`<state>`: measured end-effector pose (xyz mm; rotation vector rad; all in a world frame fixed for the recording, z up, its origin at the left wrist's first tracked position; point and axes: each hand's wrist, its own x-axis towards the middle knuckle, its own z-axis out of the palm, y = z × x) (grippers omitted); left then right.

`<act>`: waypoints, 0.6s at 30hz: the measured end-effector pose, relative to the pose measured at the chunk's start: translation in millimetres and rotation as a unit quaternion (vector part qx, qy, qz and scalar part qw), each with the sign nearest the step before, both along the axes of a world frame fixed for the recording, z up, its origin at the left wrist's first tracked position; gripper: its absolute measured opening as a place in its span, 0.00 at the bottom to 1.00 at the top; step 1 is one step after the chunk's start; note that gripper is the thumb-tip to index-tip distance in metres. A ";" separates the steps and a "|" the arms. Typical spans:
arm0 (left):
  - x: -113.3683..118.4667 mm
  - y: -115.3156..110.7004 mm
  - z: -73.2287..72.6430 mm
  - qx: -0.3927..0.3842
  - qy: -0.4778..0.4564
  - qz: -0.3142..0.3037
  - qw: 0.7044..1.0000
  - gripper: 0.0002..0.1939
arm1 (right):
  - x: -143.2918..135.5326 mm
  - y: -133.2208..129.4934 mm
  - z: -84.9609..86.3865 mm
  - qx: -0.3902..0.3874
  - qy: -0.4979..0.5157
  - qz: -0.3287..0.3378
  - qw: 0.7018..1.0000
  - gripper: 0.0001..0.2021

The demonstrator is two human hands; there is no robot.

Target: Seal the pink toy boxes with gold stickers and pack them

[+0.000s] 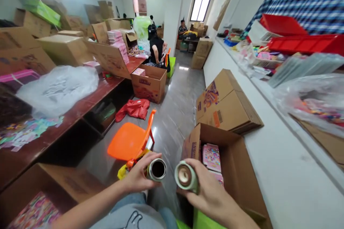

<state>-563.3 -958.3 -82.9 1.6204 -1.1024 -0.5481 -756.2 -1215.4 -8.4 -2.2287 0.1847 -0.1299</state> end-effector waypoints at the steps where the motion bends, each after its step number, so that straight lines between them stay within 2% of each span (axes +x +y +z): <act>1: 7.0 -0.1 1.4 0.000 0.000 0.002 1.000 0.49 | 25.1 5.6 -2.7 0.012 -0.002 0.032 0.999 0.28; 3: 18.6 -2.3 4.0 0.005 0.003 0.012 1.000 0.48 | 63.0 9.6 -2.8 0.007 -0.020 0.081 0.996 0.30; 5: 27.1 -7.7 5.9 0.014 0.006 0.021 1.000 0.47 | 85.9 4.4 -0.4 -0.024 -0.038 0.117 0.992 0.31; 9: 40.2 -25.7 3.5 0.028 0.007 0.052 0.998 0.45 | 122.0 -21.1 -1.0 -0.042 -0.063 0.179 0.981 0.32; 11: 45.2 -35.6 2.5 0.034 0.014 0.075 0.997 0.44 | 145.9 -34.5 -3.1 -0.049 -0.082 0.233 0.968 0.34; 14: 49.8 -47.4 6.2 0.017 0.033 0.113 0.993 0.44 | 190.3 -52.3 -1.6 -0.077 -0.147 0.375 0.912 0.36; 18: 50.2 -51.7 15.0 -0.009 0.035 0.167 0.985 0.47 | 254.8 -65.4 7.4 -0.069 -0.204 0.567 0.795 0.29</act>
